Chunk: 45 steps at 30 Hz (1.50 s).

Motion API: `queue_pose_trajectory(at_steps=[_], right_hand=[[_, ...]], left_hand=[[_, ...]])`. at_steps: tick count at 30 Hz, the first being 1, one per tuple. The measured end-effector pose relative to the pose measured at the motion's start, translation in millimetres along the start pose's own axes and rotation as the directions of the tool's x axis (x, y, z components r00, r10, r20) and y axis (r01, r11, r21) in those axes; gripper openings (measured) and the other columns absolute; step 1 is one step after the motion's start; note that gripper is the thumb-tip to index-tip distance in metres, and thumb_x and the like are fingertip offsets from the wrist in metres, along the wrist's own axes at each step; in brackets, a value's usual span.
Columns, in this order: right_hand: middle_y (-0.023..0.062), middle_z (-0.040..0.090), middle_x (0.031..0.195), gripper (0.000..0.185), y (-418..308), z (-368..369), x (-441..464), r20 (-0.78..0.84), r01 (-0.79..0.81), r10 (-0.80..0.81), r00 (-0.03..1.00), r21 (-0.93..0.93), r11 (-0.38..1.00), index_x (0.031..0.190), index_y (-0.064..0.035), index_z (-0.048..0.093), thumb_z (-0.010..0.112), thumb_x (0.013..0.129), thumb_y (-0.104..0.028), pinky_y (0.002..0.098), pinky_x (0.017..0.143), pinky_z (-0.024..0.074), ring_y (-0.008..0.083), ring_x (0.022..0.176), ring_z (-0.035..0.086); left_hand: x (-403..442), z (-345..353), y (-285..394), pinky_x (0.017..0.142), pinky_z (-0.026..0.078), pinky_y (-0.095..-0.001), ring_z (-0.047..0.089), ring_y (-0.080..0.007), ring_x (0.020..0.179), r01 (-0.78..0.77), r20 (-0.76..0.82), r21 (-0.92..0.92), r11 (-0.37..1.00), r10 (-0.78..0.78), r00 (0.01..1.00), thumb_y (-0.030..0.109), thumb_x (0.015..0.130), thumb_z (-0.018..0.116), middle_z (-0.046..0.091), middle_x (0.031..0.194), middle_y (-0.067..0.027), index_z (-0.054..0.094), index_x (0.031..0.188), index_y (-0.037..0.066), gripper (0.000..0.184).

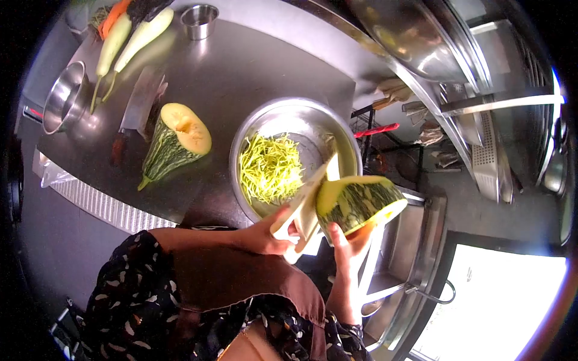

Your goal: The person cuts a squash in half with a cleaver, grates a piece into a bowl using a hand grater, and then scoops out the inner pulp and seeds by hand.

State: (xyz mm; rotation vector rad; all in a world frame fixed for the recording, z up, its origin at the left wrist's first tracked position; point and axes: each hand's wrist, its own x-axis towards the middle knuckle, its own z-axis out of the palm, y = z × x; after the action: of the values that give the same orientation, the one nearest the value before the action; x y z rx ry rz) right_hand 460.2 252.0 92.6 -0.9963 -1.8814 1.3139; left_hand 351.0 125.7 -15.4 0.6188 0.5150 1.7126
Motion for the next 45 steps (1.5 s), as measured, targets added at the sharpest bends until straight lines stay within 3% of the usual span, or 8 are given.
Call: queue_pose_trajectory(at_steps=[12,22,31,34,37,41,42,45], right_hand=[[0.0118,0.057,0.106,0.052,0.2,-10.2,-30.5,0.069,-0.083,0.101,0.992,-0.231,0.97,0.12,0.002,0.046,0.071,0.075,-0.009,0.031,0.079,0.0487,0.0192,0.091,0.058],[0.0109,0.055,0.107,0.054,30.2,22.6,0.1,0.03,0.055,-0.059,0.998,0.143,0.988,0.117,-0.0012,0.047,0.071,0.068,-0.006,0.0319,0.082,0.0478,0.0177,0.093,0.056],[0.0073,0.054,0.085,0.058,63.8,15.7,83.6,0.018,-0.072,0.07,0.997,0.129,0.989,0.122,-0.0024,0.031,0.069,0.078,-0.006,0.0237,0.05,0.0454,0.0122,0.062,0.054],[0.0108,0.048,0.105,0.065,41.6,12.4,33.1,0.245,-0.249,0.178,0.953,0.299,0.921,0.126,-0.0056,0.035,0.071,0.074,-0.022,0.0309,0.074,0.0427,0.0186,0.089,0.049],[0.0143,0.043,0.126,0.075,19.9,23.3,-2.5,0.444,-0.553,0.333,0.832,0.708,0.439,0.129,-0.0088,0.038,0.073,0.07,-0.038,0.038,0.098,0.0401,0.025,0.115,0.044],[0.0025,0.055,0.066,0.03,97.2,9.6,92.3,-0.008,-0.121,0.123,0.992,0.12,0.985,0.095,0.0003,0.053,0.069,0.073,-0.011,0.0196,0.044,0.0386,0.0112,0.051,0.051],[0.003,0.054,0.067,0.024,58.1,15.2,106.7,0.059,0.052,-0.044,0.997,-0.152,0.987,0.09,0.0016,0.052,0.067,0.074,-0.007,0.0187,0.045,0.0393,0.0088,0.055,0.052],[0.0069,0.056,0.089,0.046,51.7,5.0,53.0,0.284,-0.085,0.042,0.958,0.139,0.987,0.11,0.0,0.048,0.069,0.07,-0.005,0.0254,0.062,0.0479,0.0169,0.075,0.055]], left_hand=[[13.5,16.2,4.3,0.062,0.047,-0.0275,0.053,-0.0118,0.074,0.1,0.055,0.159,0.982,-0.11,0.992,0.004,0.074,0.065,0.05,0.088,-0.0032,0.018,0.13,0.006,0.073],[13.3,-2.9,19.8,0.104,0.032,-0.0346,0.044,-0.0194,0.118,0.041,-0.099,0.122,0.992,-0.029,0.995,0.001,0.077,0.062,0.037,0.13,-0.0087,0.016,0.139,0.007,0.078],[0.2,7.8,42.6,0.068,0.042,-0.0243,0.047,-0.0082,0.072,0.066,0.018,0.318,0.946,-0.075,0.997,0.0,0.074,0.065,0.048,0.082,-0.001,0.018,0.132,0.005,0.075],[5.3,-6.9,37.8,0.071,0.045,-0.0278,0.051,-0.0098,0.078,0.107,-0.101,0.364,0.925,-0.075,0.992,0.004,0.08,0.059,0.05,0.089,-0.0044,0.017,0.135,0.006,0.069],[11.7,-9.7,57.9,0.077,0.045,-0.0353,0.053,-0.0193,0.087,-0.005,-0.081,0.46,0.888,0.047,0.996,0.007,0.072,0.064,0.051,0.099,-0.0114,0.027,0.129,0.004,0.069],[-6.0,0.6,36.6,0.081,0.043,-0.0342,0.047,-0.0166,0.097,-0.088,0.099,0.629,0.773,0.032,0.995,0.004,0.066,0.072,0.047,0.1,-0.0066,0.02,0.134,0.007,0.086],[-10.5,5.0,38.4,0.078,0.044,-0.0328,0.048,-0.0164,0.094,0.208,0.021,0.495,0.843,-0.252,0.968,0.003,0.067,0.073,0.047,0.101,-0.0068,0.022,0.132,0.007,0.083],[-3.1,0.5,45.7,0.067,0.047,-0.0293,0.051,-0.014,0.08,0.112,-0.057,0.328,0.938,-0.099,0.993,0.003,0.071,0.066,0.048,0.094,-0.0067,0.023,0.13,0.006,0.073]])
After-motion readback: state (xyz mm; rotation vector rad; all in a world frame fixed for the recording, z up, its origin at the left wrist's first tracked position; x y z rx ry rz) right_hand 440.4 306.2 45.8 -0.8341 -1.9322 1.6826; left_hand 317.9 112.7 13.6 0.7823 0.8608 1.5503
